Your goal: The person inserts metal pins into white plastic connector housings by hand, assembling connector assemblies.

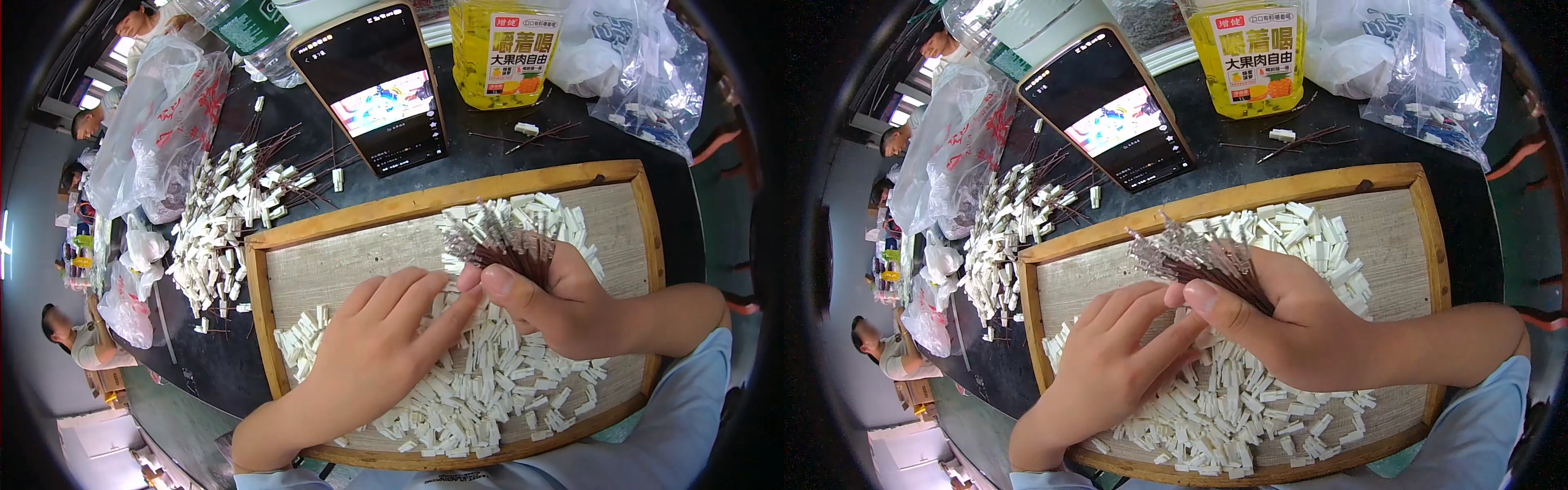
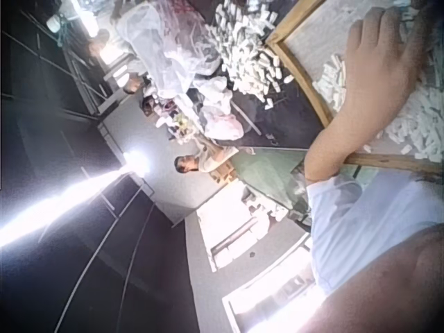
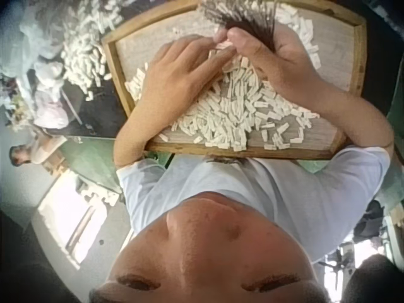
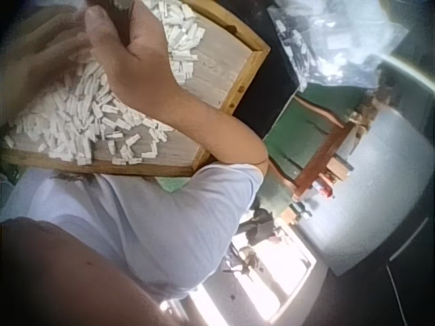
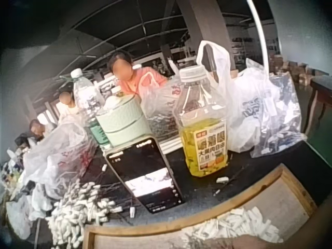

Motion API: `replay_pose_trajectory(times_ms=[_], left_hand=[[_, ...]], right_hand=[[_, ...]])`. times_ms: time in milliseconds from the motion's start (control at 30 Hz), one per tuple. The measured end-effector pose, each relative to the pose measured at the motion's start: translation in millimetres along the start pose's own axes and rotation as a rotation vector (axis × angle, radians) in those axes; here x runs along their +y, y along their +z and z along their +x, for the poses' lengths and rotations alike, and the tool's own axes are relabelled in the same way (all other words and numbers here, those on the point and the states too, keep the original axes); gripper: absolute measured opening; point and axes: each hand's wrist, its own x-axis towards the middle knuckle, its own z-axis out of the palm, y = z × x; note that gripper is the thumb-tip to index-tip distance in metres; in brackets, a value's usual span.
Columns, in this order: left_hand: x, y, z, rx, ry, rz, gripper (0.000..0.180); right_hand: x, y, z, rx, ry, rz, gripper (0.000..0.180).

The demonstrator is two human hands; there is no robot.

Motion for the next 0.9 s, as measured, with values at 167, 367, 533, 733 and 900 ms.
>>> replay_pose_trajectory(times_ms=[167, 367, 533, 733, 900], left_hand=[[-8, 1, -2, -0.042, -0.017, -0.010, 0.045], [-13, 7, 2, 0.050, -0.102, 0.003, 0.040], [-7, 4, -1, 0.000, -0.051, 0.095, 0.038], [-12, 4, -1, 0.066, -0.035, 0.037, 0.035], [-21, 8, -3, 0.115, -0.040, -0.077, 0.032]], right_hand=[[0, -6, 1, -0.068, 0.039, -0.087, 0.024], [16, -4, 2, -0.077, -0.176, -0.131, 0.018], [19, -4, 5, -0.019, -0.234, -0.148, 0.017], [10, 0, -2, 0.011, -0.084, -0.095, 0.017], [9, -2, -1, 0.008, -0.075, -0.088, 0.014]])
